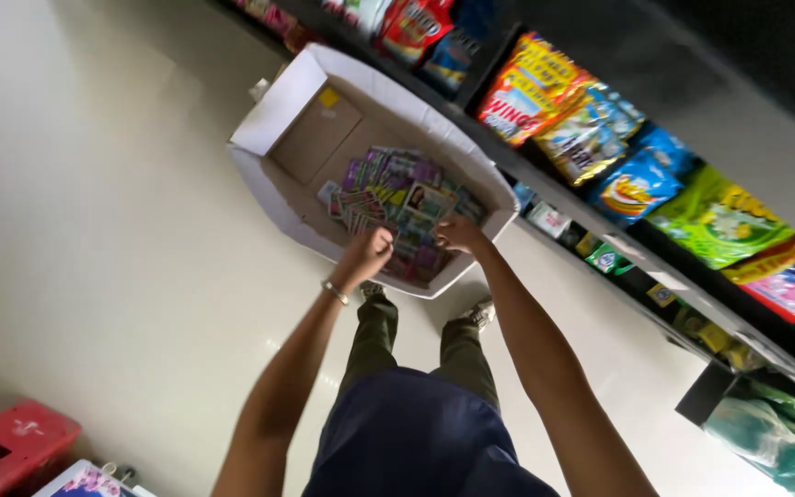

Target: The person repeatedly picks up small sachets from a cardboard box on the floor and places them onto a shelf in a store. The person arranges the sachets in neat rows among other products on the shelf.

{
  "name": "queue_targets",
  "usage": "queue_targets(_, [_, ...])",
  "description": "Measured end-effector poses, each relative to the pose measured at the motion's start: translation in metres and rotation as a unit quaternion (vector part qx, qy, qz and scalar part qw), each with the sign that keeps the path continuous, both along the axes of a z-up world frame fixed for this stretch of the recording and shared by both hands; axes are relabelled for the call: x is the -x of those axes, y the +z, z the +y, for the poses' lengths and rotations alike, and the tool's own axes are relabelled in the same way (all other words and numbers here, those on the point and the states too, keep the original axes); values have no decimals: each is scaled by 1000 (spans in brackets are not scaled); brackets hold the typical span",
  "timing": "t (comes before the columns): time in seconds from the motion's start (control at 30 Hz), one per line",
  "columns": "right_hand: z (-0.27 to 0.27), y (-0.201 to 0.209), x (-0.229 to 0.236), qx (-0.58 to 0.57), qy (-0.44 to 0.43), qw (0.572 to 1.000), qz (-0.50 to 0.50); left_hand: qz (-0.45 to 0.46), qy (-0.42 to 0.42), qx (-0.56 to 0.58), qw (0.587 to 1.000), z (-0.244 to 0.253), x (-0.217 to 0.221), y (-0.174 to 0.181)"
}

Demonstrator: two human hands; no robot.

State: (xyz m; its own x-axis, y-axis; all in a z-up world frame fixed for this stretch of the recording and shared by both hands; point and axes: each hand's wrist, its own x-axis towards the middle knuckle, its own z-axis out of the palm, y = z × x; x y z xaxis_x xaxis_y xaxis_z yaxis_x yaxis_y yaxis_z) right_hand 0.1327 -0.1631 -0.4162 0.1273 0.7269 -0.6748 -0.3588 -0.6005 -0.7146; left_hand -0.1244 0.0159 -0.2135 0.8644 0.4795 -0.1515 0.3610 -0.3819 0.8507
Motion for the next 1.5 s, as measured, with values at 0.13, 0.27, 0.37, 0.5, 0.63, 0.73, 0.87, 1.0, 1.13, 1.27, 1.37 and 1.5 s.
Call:
queue_targets(0.13, [19, -69, 27, 78, 48, 980, -176, 95, -27, -29, 995, -16, 35, -23])
queue_targets(0.27, [57, -41, 34, 193, 18, 906, -377, 143, -79, -108, 981, -15, 48, -13])
queue_targets(0.37, [82, -51, 22, 184, -43, 885, -426, 102, -63, -121, 985, -16, 58, -19])
queue_targets(0.5, [115, -30, 21, 213, -42, 836, -504, 103, -46, -111, 987, -12, 56, -16])
queue_targets(0.63, [122, -33, 25, 279, -58, 799, -529, 88, -41, -110, 989, -12, 59, -15])
queue_targets(0.73, [91, -79, 46, 289, -78, 788, -538, 87, -47, -112, 989, -17, 65, -10])
queue_targets(0.87, [89, -4, 42, 227, -189, 825, -482, 90, -73, -115, 987, -12, 50, -13])
queue_targets(1.0, [48, 82, 67, 128, -228, 860, -438, 174, -85, -24, 981, -12, 35, 0])
queue_targets(1.13, [-25, 202, 99, 13, -244, 850, -466, -20, -13, -53, 998, -31, -4, 61])
queue_targets(1.27, [-93, 357, 87, -11, -250, 896, -367, -167, -56, -32, 984, -71, -61, 157])
queue_targets(1.37, [-151, 453, 58, -136, -278, 880, -361, -145, -84, 38, 985, -113, -105, 228])
queue_targets(1.5, [-224, 537, 14, -130, -314, 812, -474, -149, -125, 57, 979, -176, -165, 339])
